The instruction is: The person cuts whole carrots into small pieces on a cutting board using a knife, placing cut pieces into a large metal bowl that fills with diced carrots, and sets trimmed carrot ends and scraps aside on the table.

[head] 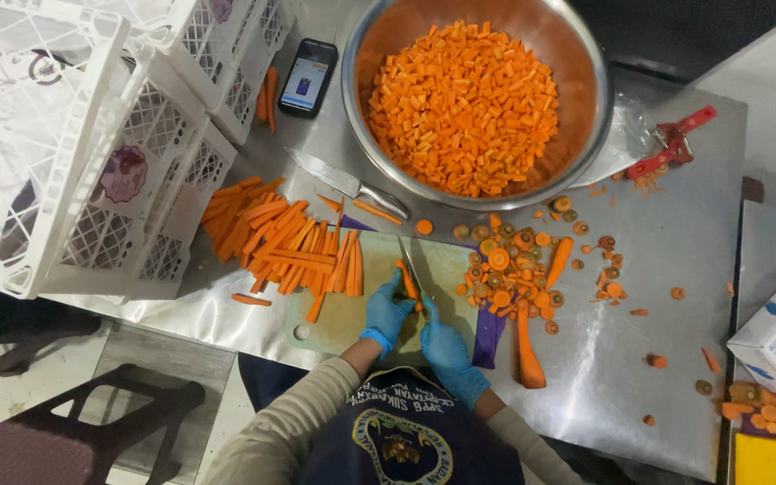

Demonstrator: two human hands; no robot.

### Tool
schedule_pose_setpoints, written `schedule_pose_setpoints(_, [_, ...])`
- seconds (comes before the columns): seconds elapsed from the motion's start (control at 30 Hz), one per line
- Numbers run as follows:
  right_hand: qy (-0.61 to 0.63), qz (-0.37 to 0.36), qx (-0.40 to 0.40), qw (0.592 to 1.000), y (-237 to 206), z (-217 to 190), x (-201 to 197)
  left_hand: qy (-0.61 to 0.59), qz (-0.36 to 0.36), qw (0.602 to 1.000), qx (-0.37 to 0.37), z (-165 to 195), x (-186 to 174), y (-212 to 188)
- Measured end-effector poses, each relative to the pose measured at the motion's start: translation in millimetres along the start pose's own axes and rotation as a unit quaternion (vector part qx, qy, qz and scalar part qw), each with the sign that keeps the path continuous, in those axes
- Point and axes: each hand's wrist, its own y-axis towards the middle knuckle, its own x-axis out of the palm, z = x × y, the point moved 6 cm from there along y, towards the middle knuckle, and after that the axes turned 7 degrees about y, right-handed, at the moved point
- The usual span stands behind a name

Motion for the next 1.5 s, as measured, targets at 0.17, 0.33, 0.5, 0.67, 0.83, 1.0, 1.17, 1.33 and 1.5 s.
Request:
schedule_pose_setpoints(0.17, [-0.012, -0.007, -0.038, 0.999, 4, -5, 0, 0.0, -0.013, 1.0, 0.0, -5, 2, 2])
schedule_pose_setpoints(0.33, [0.011, -0.052, 0.024, 0.998, 8, -1, 3, 0.006, -0.013, 1.0, 0.019, -4, 0, 2])
schedule_pose_setpoints(0.5, [0.001, -0.071, 0.04, 0.997, 16, -3, 5, -0.012, -0.028, 0.999, -0.021, -7, 2, 3])
schedule_pose_setpoints(0.67, [-0.037, -0.102, 0.061, 0.992, 19, -2, 11, -0.001, -0.021, 1.0, 0.019, -2, -1, 2])
schedule_pose_setpoints(0.83, [-0.058, -0.09, 0.067, 0.992, 17, -4, 14, 0.002, -0.024, 1.0, 0.01, -3, -1, 2])
schedule_pose_setpoints(1.0, [-0.07, -0.097, 0.065, 0.991, 24, -10, 11, -0.034, -0.019, 0.999, 0.026, -3, -1, 1])
schedule_pose_setpoints(1.17, [-0.057, -0.11, 0.088, 0.988, 33, -23, 8, 0.044, 0.006, 0.998, 0.038, -3, -4, -2])
schedule_pose_setpoints(1.33, [0.002, -0.103, 0.076, 0.992, 38, -25, -2, 0.03, 0.017, 0.999, 0.026, 7, -5, 0])
schedule_pose_setpoints(1.5, [0.15, -0.026, -0.01, 0.988, 21, 0, -31, 0.088, -0.009, 0.996, 0.001, 26, -7, -3])
